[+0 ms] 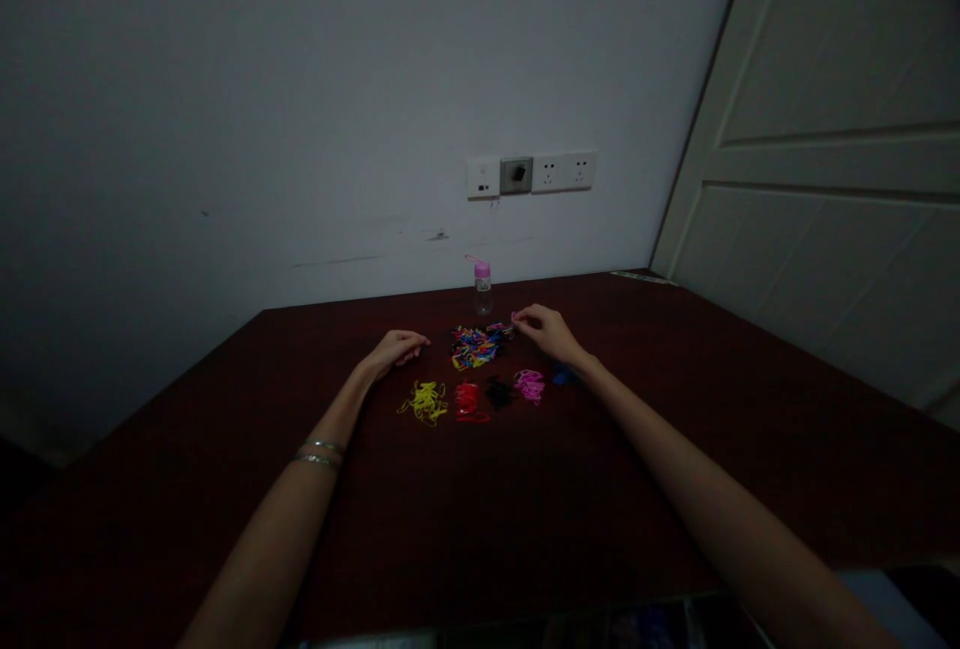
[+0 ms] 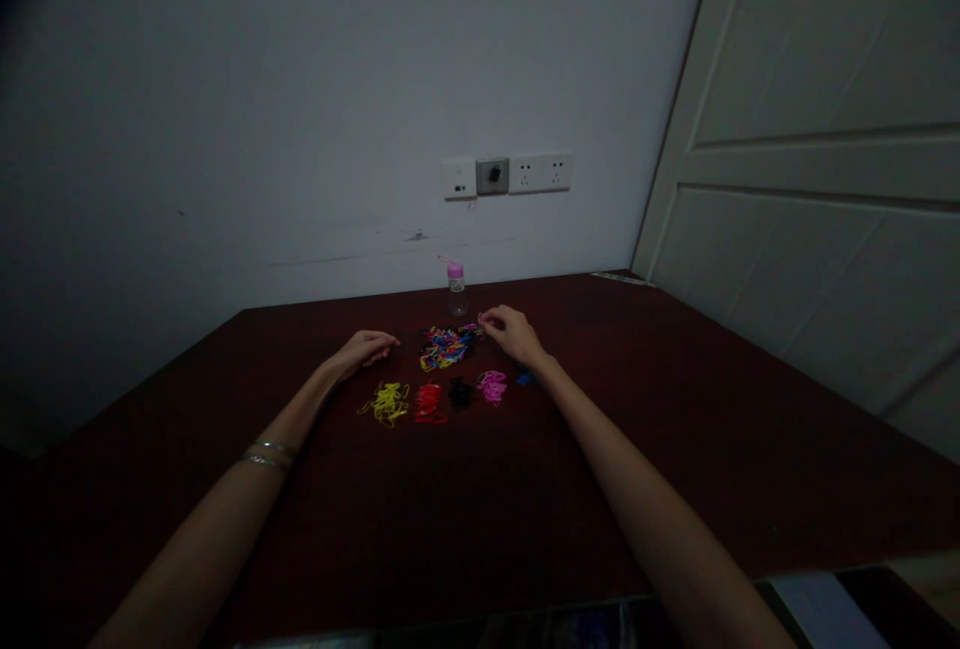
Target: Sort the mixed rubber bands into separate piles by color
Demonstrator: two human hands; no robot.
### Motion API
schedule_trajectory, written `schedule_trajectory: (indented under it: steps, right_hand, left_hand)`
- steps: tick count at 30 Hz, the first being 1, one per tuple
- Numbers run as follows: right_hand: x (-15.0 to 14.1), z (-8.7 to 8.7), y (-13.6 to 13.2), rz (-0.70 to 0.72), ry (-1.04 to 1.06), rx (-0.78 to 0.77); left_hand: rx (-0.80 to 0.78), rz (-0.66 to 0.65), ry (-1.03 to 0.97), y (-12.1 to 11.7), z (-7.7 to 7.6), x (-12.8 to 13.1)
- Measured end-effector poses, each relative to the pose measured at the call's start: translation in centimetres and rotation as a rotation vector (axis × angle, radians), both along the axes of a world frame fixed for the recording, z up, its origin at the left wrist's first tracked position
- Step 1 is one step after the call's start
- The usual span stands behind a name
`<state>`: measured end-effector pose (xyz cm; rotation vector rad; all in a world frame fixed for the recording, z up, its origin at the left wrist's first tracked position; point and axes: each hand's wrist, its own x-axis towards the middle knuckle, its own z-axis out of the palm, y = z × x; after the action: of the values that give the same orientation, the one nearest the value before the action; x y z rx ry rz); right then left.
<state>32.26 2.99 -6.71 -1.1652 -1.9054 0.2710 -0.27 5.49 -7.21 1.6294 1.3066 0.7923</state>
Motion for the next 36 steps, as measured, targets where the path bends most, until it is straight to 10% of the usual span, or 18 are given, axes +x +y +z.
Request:
schedule_trajectory:
  steps: [11, 20, 36]
  right_hand:
    - [0.4, 5.0, -2.1, 0.085, 0.308, 0.152]
    - [0.5, 5.5, -2.4, 0.060, 0.322, 0.107]
    - [2.2, 3.7, -2.2, 0.428, -0.178, -0.672]
  left_hand:
    - [0.001, -0.030, 0.035, 0.1, 0.0, 0.0]
    - [-0.001, -0.030, 0.044, -0.1, 0.2, 0.0]
    - [0.019, -0.011, 0.067, -0.3, 0.4, 0.1]
